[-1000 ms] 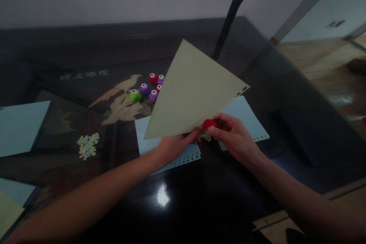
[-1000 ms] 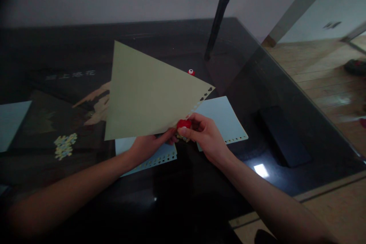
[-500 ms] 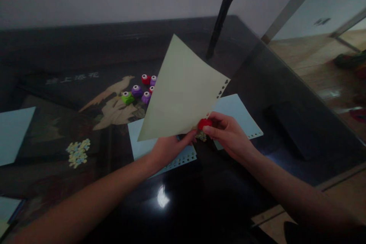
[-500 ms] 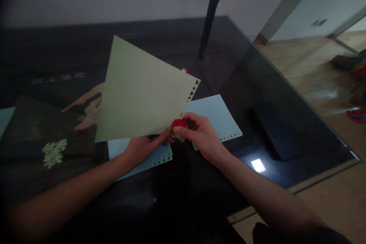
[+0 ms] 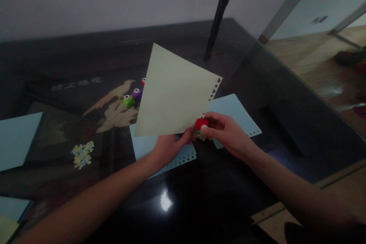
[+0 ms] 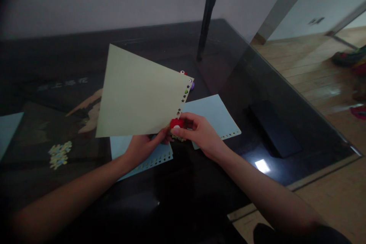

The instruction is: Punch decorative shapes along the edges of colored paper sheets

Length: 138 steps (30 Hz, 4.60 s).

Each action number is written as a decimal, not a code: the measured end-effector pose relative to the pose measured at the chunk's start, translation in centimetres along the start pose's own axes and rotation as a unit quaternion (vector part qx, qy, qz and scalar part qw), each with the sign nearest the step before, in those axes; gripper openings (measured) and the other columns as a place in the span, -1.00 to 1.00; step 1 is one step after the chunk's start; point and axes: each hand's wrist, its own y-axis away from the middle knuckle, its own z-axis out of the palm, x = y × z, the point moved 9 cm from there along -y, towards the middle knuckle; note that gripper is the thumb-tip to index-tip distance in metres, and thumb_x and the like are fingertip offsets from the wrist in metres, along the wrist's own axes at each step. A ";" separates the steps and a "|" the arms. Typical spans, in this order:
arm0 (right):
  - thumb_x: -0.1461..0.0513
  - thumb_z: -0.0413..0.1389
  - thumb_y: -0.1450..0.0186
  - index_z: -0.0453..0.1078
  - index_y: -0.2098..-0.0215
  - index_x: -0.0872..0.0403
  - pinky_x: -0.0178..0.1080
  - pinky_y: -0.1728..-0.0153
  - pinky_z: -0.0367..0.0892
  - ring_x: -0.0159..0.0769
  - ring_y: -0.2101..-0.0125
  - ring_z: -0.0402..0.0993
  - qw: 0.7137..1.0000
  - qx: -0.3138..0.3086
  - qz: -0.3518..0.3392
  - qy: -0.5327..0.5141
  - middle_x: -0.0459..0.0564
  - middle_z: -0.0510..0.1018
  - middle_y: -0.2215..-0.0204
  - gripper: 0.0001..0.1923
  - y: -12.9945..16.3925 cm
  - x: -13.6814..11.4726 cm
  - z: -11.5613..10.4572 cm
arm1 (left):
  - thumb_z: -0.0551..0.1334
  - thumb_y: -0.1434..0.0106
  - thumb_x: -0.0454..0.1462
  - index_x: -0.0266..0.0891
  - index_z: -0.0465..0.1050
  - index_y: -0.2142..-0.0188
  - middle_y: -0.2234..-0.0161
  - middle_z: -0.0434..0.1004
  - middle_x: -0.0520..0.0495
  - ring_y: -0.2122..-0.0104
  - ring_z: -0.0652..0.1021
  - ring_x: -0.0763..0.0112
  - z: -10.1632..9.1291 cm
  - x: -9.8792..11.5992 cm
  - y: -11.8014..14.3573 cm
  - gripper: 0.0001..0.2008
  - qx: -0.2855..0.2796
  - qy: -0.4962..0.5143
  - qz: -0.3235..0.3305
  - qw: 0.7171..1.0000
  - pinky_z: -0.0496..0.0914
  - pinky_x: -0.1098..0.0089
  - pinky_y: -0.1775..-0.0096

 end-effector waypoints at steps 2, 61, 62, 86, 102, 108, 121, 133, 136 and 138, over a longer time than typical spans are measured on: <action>0.26 0.31 -0.06 0.47 0.28 0.07 -0.30 0.41 0.27 -0.41 0.43 0.39 1.000 0.001 0.006 0.004 -0.10 0.55 0.39 -0.75 0.0 0.1 0.0 | 0.11 -0.31 -0.18 -0.23 0.46 0.49 0.56 0.56 -0.02 0.53 0.54 0.40 -0.1 -0.1 0.0 -0.69 0.006 0.009 -0.003 1.000 0.45 0.31 0.23; -0.11 -0.01 -0.31 0.30 0.27 0.07 -0.29 0.61 0.37 -0.35 0.62 0.51 0.994 -0.053 0.098 0.018 0.11 0.64 0.34 -0.58 0.2 0.5 -0.4 | 0.07 -0.28 -0.12 -0.26 0.51 0.37 0.65 0.53 -0.02 0.61 0.49 0.47 -0.1 -0.5 0.0 -0.67 -0.007 0.108 -0.085 0.991 0.39 0.45 0.47; -0.12 -0.01 -0.30 0.30 0.27 0.07 -0.29 0.62 0.37 -0.35 0.62 0.51 0.994 -0.054 0.097 0.016 0.11 0.65 0.34 -0.58 0.2 0.5 -0.4 | 0.07 -0.28 -0.12 -0.26 0.50 0.40 0.65 0.53 -0.02 0.61 0.50 0.47 -0.1 -0.5 0.0 -0.67 -0.004 0.106 -0.085 0.991 0.39 0.45 0.47; 0.15 0.25 -0.17 0.46 0.11 0.04 -0.27 0.39 0.36 -0.41 0.42 0.45 0.999 0.010 -0.021 -0.024 -0.02 0.55 0.25 -0.68 -0.8 -1.7 -2.8 | 0.10 -0.26 -0.08 -0.32 0.49 0.52 0.65 0.49 -0.07 0.62 0.44 0.45 -1.5 -1.3 -0.3 -0.60 0.068 0.165 -0.096 0.979 0.38 0.43 0.48; 0.15 0.20 -0.18 0.42 0.13 0.11 -0.13 0.27 0.39 -0.26 0.36 0.48 0.892 0.179 -0.200 0.363 0.02 0.54 0.29 -0.68 -7.1 -8.3 -8.9 | 0.10 -0.24 0.04 -0.30 0.44 0.55 0.71 0.42 -0.05 0.65 0.42 0.43 -1.3 -1.0 -0.6 -0.52 0.092 0.204 -0.056 0.973 0.33 0.41 0.51; 0.15 0.10 -0.34 0.35 0.01 0.12 -0.07 0.16 0.42 -0.23 0.16 0.46 0.853 0.197 -0.160 0.456 0.06 0.47 0.07 -0.70 -14.1 -7.5 -12.3 | 0.10 -0.22 0.06 -0.30 0.41 0.56 0.70 0.40 -0.02 0.65 0.40 0.45 -1.0 -1.7 -0.8 -0.52 0.099 0.221 -0.042 0.969 0.29 0.42 0.52; 0.14 0.08 -0.35 0.33 -0.04 0.10 -0.06 0.15 0.42 -0.21 0.13 0.46 0.872 0.089 -0.082 0.474 0.07 0.44 0.02 -0.67 -17.0 -4.5 -11.9 | 0.07 -0.24 0.00 -0.30 0.43 0.55 0.70 0.39 -0.01 0.64 0.41 0.45 -0.4 -2.0 -1.0 -0.55 0.073 0.195 -0.036 0.977 0.29 0.43 0.50; 0.15 0.08 -0.35 0.34 -0.03 0.10 -0.06 0.14 0.41 -0.21 0.12 0.45 0.879 0.112 -0.101 0.451 0.07 0.44 0.02 -0.68 -15.7 -4.4 -11.2 | 0.08 -0.20 0.01 -0.29 0.41 0.56 0.68 0.41 -0.02 0.65 0.42 0.45 -0.5 -1.6 -0.9 -0.56 0.069 0.181 -0.055 0.979 0.29 0.43 0.51; 0.15 0.08 -0.35 0.34 -0.01 0.11 -0.09 0.19 0.43 -0.25 0.17 0.47 0.887 0.128 -0.118 0.427 0.06 0.46 0.05 -0.69 -15.1 -5.1 -11.1 | 0.08 -0.19 0.02 -0.29 0.40 0.56 0.68 0.40 -0.02 0.65 0.43 0.44 -0.7 -1.6 -0.9 -0.56 0.071 0.177 -0.061 0.980 0.30 0.43 0.51; 0.15 0.08 -0.35 0.36 0.04 0.13 -0.16 0.27 0.44 -0.30 0.27 0.48 0.892 0.144 -0.137 0.406 0.04 0.50 0.15 -0.72 -14.2 -6.1 -11.1 | 0.07 -0.20 0.02 -0.28 0.39 0.56 0.69 0.39 -0.02 0.65 0.43 0.44 -0.5 -1.6 -0.9 -0.56 0.062 0.174 -0.064 0.981 0.31 0.43 0.51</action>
